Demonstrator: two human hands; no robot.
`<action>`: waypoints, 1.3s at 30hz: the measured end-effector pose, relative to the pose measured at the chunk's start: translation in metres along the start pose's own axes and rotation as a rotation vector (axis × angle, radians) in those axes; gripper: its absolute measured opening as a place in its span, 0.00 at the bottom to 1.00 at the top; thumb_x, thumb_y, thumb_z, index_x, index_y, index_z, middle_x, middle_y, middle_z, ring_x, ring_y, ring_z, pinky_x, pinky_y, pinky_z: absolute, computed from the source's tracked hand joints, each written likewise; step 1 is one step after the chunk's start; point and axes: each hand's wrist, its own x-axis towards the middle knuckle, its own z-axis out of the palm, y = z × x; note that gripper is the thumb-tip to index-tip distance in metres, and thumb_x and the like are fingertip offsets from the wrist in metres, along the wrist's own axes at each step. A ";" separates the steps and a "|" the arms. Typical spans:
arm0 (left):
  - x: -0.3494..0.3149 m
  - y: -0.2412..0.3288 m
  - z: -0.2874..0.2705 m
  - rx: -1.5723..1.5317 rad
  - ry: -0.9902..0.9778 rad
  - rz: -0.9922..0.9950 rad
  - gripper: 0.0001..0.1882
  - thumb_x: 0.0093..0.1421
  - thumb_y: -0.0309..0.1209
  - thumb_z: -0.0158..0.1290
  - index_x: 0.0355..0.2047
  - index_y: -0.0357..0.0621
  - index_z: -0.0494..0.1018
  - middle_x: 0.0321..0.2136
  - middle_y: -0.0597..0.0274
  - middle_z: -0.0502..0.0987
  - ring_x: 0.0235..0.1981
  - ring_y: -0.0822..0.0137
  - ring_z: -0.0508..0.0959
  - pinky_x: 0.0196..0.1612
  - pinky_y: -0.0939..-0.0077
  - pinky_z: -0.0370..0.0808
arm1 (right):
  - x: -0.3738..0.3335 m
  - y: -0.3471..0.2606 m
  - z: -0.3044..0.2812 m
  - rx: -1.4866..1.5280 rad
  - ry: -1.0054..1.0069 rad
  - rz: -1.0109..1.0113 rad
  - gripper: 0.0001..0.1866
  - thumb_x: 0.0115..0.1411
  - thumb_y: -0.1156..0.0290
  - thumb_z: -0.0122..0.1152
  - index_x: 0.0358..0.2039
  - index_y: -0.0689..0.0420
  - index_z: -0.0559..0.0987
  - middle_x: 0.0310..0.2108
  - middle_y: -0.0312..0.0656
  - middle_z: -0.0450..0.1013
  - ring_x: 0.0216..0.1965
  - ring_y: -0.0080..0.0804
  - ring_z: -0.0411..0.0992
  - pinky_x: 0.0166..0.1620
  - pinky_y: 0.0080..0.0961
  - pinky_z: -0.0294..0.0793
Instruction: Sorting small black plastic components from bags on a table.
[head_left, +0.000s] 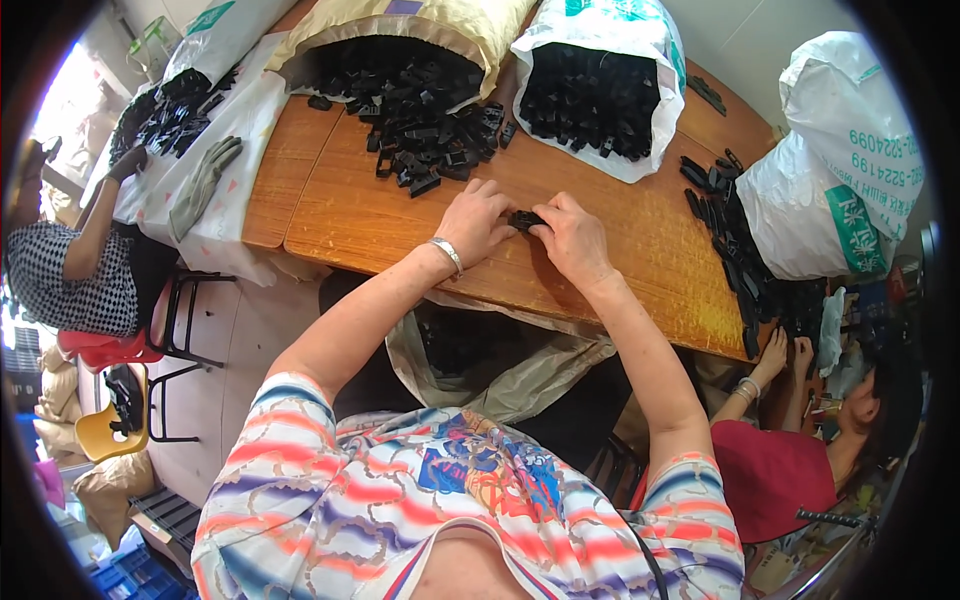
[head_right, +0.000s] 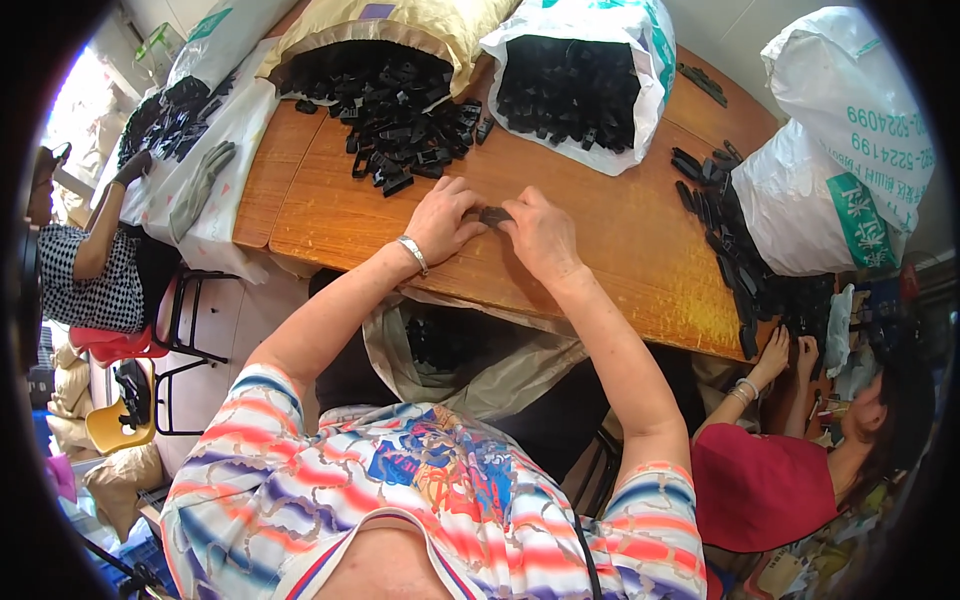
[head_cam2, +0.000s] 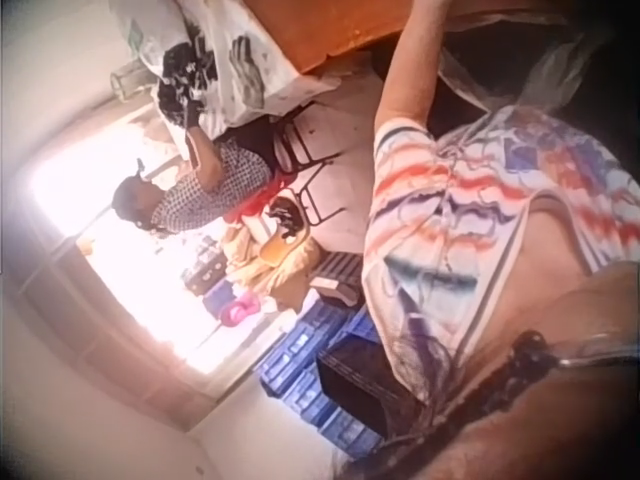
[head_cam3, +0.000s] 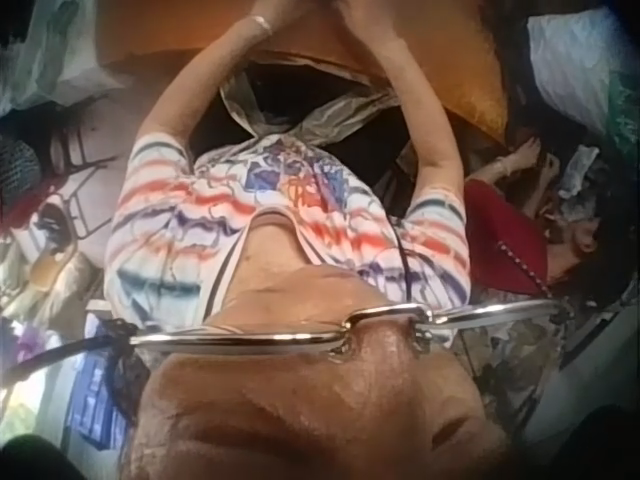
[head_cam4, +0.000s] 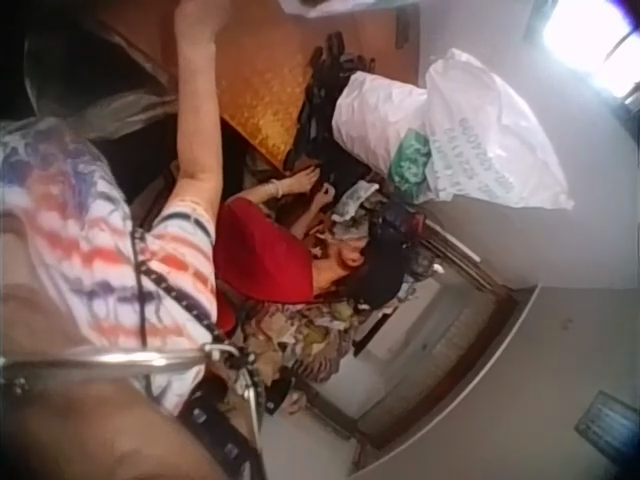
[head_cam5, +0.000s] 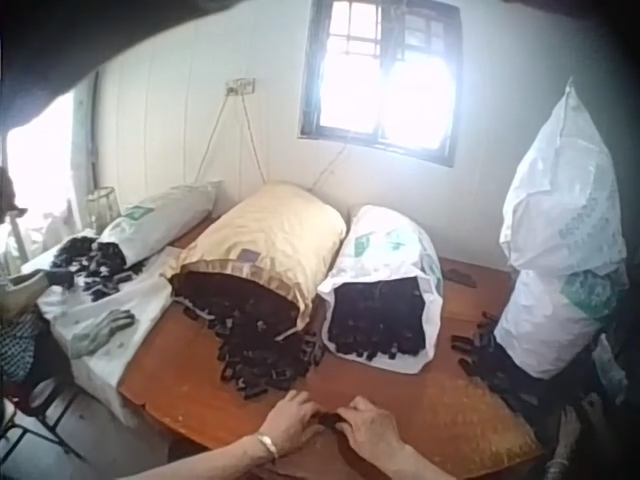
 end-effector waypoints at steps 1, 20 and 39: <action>0.000 0.000 0.000 -0.003 -0.001 -0.002 0.14 0.49 0.29 0.63 0.37 0.42 0.77 0.35 0.56 0.74 0.43 0.51 0.71 0.48 0.62 0.71 | 0.001 0.001 0.001 -0.001 -0.003 0.002 0.07 0.54 0.69 0.67 0.33 0.55 0.81 0.35 0.41 0.73 0.34 0.46 0.75 0.37 0.40 0.75; -0.002 -0.006 -0.014 -0.069 -0.139 0.079 0.12 0.48 0.27 0.59 0.36 0.45 0.79 0.36 0.54 0.75 0.44 0.49 0.72 0.50 0.60 0.71 | -0.045 -0.023 0.018 -0.237 -0.095 -0.047 0.09 0.55 0.69 0.62 0.34 0.59 0.76 0.37 0.46 0.69 0.38 0.45 0.73 0.37 0.39 0.76; 0.029 -0.006 -0.013 0.078 0.133 0.045 0.12 0.52 0.24 0.60 0.36 0.44 0.71 0.33 0.54 0.75 0.37 0.52 0.76 0.39 0.61 0.73 | 0.012 0.041 0.000 0.051 0.210 -0.053 0.05 0.56 0.74 0.60 0.33 0.58 0.81 0.31 0.49 0.75 0.35 0.52 0.75 0.37 0.42 0.74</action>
